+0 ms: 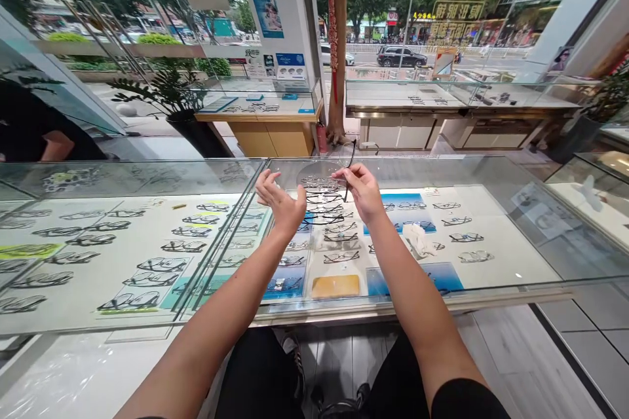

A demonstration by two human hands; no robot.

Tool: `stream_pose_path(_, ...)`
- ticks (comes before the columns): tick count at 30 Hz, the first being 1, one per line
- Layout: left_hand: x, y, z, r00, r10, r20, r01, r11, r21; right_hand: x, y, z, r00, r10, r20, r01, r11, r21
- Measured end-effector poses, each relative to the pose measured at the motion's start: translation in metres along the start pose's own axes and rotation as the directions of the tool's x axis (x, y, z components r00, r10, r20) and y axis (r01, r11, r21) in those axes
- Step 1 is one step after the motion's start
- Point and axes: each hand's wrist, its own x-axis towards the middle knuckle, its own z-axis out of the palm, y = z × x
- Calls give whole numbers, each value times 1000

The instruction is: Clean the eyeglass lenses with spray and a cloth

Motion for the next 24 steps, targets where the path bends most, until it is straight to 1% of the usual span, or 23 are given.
stream_pose_path(2, -10, 6, 3, 993, 36, 116, -41, 998, 39, 2, -3, -2, 998, -42, -38, 41, 999, -25)
stream_pose_path(4, -20, 12, 6, 970, 75, 230, -95, 992, 80, 4, -6, -4, 996, -62, -63, 61, 998, -23)
stream_pose_path(6, -31, 21, 7, 935, 133, 329, -173, 980, 95, 6, -9, -6, 994, -74, -79, 73, 997, -14)
stream_pose_path(7, -38, 26, 7, 909, 178, 376, -226, 970, 88, 7, -10, -6, 993, -82, -84, 81, 997, -8)
stream_pose_path(8, -44, 32, 7, 871, 238, 429, -293, 954, 66, 8, -11, -7, 992, -89, -84, 89, 996, -1)
stream_pose_path(9, -51, 37, 8, 815, 310, 490, -371, 928, 28, 8, -12, -7, 992, -95, -80, 96, 995, 8)
stream_pose_path(10, -58, 43, 10, 736, 387, 555, -450, 893, -25, 9, -13, -7, 992, -100, -71, 102, 995, 17)
stream_pose_path(11, -65, 50, 13, 639, 458, 618, -521, 849, -90, 9, -14, -8, 993, -104, -57, 106, 994, 27)
stream_pose_path(12, -72, 55, 17, 530, 520, 670, -575, 801, -166, 9, -14, -7, 993, -107, -39, 109, 993, 37)
stream_pose_path(13, -79, 61, 23, 422, 572, 704, -607, 754, -249, 9, -15, -7, 994, -110, -19, 111, 993, 46)
stream_pose_path(14, -85, 67, 30, 331, 618, 713, -616, 714, -333, 9, -15, -7, 994, -113, -1, 113, 992, 55)
stream_pose_path(15, -91, 74, 38, 258, 665, 700, -606, 676, -419, 9, -15, -6, 993, -115, 10, 114, 992, 61)
stream_pose_path(17, -102, 87, 56, 157, 754, 638, -558, 601, -572, 8, -15, -4, 994, -112, 17, 111, 992, 63)
stream_pose_path(19, -111, 101, 75, 48, 804, 593, -524, 526, -670, 8, -15, -2, 995, -103, 12, 102, 993, 56)
stream_pose_path(20, -116, 108, 84, -30, 810, 586, -521, 488, -701, 8, -16, -2, 995, -100, 12, 99, 994, 51)
stream_pose_path(21, -120, 114, 91, -81, 803, 591, -524, 470, -710, 8, -16, -1, 995, -97, 15, 96, 994, 45)
stream_pose_path(22, -123, 118, 97, -91, 789, 607, -533, 476, -699, 8, -17, -1, 995, -95, 19, 94, 995, 42)
stream_pose_path(23, -126, 121, 100, -81, 778, 623, -538, 493, -684, 8, -17, -1, 995, -95, 24, 94, 995, 42)
stream_pose_path(24, -127, 122, 100, -38, 767, 641, -524, 531, -666, 7, -18, -1, 995, -98, 29, 96, 994, 47)
